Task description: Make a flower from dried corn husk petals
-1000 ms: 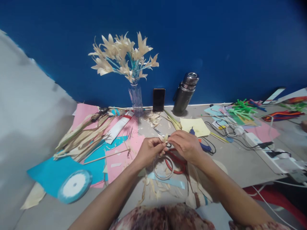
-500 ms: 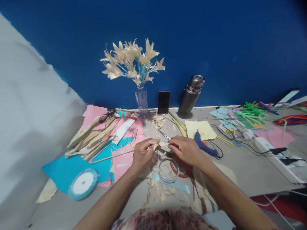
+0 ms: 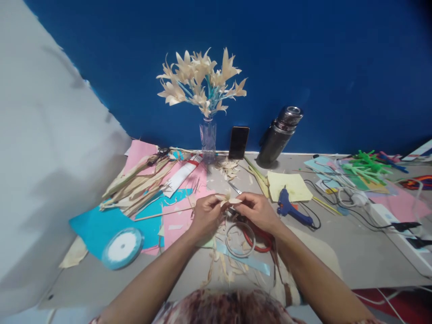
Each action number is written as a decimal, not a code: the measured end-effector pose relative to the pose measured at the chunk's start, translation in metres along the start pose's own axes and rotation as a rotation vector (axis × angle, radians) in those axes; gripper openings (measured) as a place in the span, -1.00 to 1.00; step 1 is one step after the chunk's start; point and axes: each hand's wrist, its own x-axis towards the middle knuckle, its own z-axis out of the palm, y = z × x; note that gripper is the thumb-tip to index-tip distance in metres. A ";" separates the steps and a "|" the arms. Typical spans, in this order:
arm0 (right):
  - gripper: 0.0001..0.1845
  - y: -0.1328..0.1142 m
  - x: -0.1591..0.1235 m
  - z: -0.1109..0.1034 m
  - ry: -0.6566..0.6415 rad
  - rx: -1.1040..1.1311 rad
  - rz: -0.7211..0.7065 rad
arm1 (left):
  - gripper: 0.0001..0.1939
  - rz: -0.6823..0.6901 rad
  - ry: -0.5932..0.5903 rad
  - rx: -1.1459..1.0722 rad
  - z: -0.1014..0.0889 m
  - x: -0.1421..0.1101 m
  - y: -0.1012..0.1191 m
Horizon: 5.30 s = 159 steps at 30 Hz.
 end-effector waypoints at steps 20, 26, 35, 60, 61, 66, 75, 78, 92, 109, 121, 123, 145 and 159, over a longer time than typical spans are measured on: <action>-0.62 0.018 0.137 -0.043 0.036 -1.185 0.166 | -0.64 -0.017 0.068 -0.053 -0.009 0.014 -0.012; -0.64 0.022 0.157 -0.030 -0.044 -1.261 0.145 | -0.66 0.001 0.069 -0.029 -0.014 0.018 -0.014; -0.65 0.029 0.154 -0.036 0.032 -1.248 0.106 | -0.69 0.006 0.067 -0.058 -0.017 0.021 -0.016; -0.77 0.015 0.016 -0.005 0.439 -0.678 -0.685 | -0.69 -0.135 -0.195 -0.193 -0.011 0.007 -0.003; -0.78 0.016 0.017 -0.006 0.473 -0.591 -0.614 | -0.69 -0.123 -0.191 -0.193 -0.012 0.008 -0.003; -0.69 0.021 0.024 -0.012 0.256 0.053 -0.065 | -0.70 -0.018 -0.112 -0.092 -0.016 0.009 -0.004; -0.70 0.020 0.020 0.002 0.159 0.452 0.074 | -0.77 0.084 -0.075 0.024 -0.006 0.000 -0.007; -0.73 0.022 0.021 0.002 0.183 0.480 0.101 | -0.75 0.012 -0.075 -0.047 -0.003 -0.001 -0.006; -0.81 0.021 0.017 -0.004 0.052 0.382 -0.001 | -0.71 -0.114 -0.218 -0.162 -0.008 0.003 -0.006; -0.93 0.007 0.009 0.004 0.293 -0.198 -0.483 | -0.73 -0.122 -0.164 -0.025 -0.006 0.006 -0.011; -0.93 0.008 0.010 0.006 0.249 -0.181 -0.440 | -0.73 -0.163 -0.195 -0.028 -0.006 0.004 -0.005; -0.94 0.009 0.010 0.006 0.231 -0.162 -0.429 | -0.74 -0.155 -0.188 -0.005 -0.005 0.003 -0.004; -0.95 0.010 0.009 0.016 0.329 -0.168 -0.422 | -0.81 -0.033 -0.056 0.144 0.001 -0.003 -0.003; -0.84 0.014 0.009 0.011 0.276 -0.123 -0.332 | -0.87 0.415 0.078 0.377 -0.012 0.001 -0.002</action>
